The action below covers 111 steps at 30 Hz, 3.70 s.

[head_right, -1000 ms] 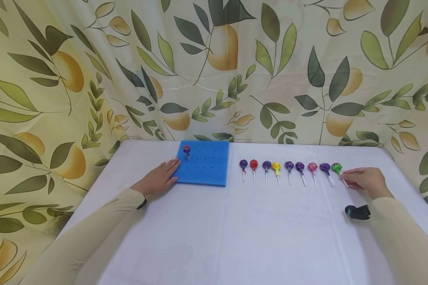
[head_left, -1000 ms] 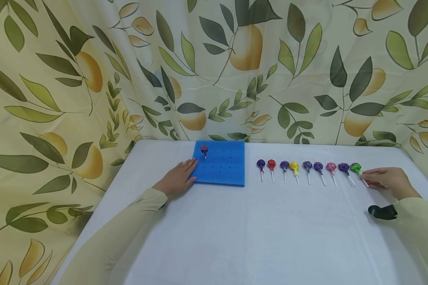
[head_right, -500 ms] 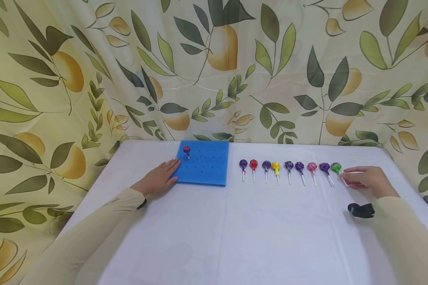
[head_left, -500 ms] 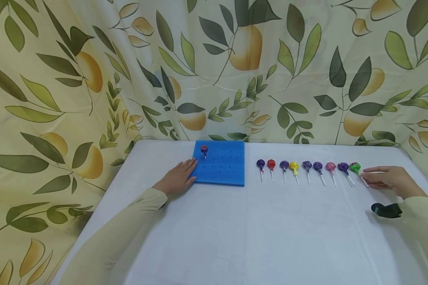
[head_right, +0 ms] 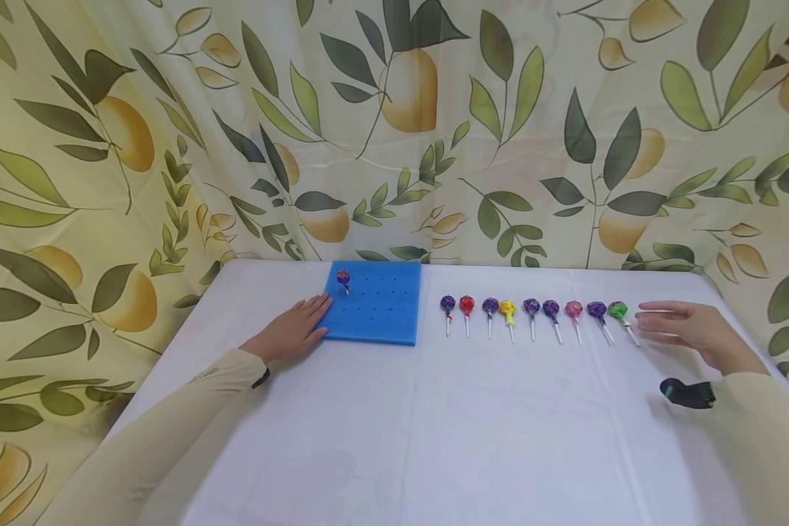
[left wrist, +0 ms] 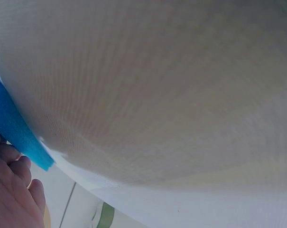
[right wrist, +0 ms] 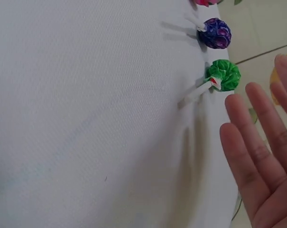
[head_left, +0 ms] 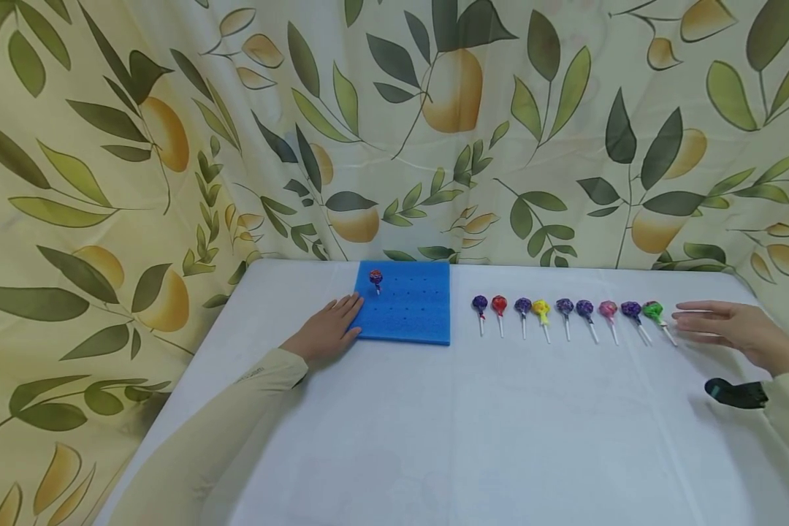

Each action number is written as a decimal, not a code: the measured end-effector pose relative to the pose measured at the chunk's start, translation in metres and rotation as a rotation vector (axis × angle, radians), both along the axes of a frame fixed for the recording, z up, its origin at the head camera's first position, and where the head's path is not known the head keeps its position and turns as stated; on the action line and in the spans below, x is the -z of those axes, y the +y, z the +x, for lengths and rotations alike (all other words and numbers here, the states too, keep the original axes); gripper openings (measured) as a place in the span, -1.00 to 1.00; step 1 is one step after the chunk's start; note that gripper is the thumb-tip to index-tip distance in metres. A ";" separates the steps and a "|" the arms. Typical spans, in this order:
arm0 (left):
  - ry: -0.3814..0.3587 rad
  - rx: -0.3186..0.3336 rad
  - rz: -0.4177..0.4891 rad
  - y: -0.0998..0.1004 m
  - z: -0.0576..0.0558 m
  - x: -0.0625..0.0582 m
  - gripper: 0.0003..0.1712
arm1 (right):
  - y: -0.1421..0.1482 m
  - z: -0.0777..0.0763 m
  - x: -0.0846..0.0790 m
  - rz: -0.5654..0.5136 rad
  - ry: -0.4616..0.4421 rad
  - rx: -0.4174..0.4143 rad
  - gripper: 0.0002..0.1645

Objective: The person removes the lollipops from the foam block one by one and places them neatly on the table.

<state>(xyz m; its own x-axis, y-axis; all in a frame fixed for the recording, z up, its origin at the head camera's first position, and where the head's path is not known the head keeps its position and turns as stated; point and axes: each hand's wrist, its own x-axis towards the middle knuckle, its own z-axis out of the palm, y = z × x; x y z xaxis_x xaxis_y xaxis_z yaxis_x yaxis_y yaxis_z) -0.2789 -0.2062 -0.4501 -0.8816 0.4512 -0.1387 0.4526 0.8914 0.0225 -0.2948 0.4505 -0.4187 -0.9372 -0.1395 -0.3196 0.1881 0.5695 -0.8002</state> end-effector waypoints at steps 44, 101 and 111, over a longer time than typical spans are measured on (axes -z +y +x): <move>0.004 0.004 0.033 -0.002 0.002 0.000 -0.26 | -0.223 -0.033 -0.031 -0.180 0.310 -0.279 -0.48; -0.001 0.006 0.025 -0.003 0.000 -0.003 -0.26 | -0.452 -0.074 0.010 -0.259 0.183 -0.257 -0.48; -0.008 0.002 0.013 -0.001 -0.001 -0.001 -0.25 | -0.463 -0.077 0.014 -0.189 0.173 -0.218 -0.49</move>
<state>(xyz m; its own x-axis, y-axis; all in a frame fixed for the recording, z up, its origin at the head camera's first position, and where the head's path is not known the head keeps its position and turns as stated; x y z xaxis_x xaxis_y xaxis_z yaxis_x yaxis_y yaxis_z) -0.2797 -0.2077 -0.4486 -0.8793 0.4552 -0.1401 0.4546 0.8899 0.0379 -0.3713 -0.0122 -0.4331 -0.9167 -0.3848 -0.1077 -0.0699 0.4198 -0.9049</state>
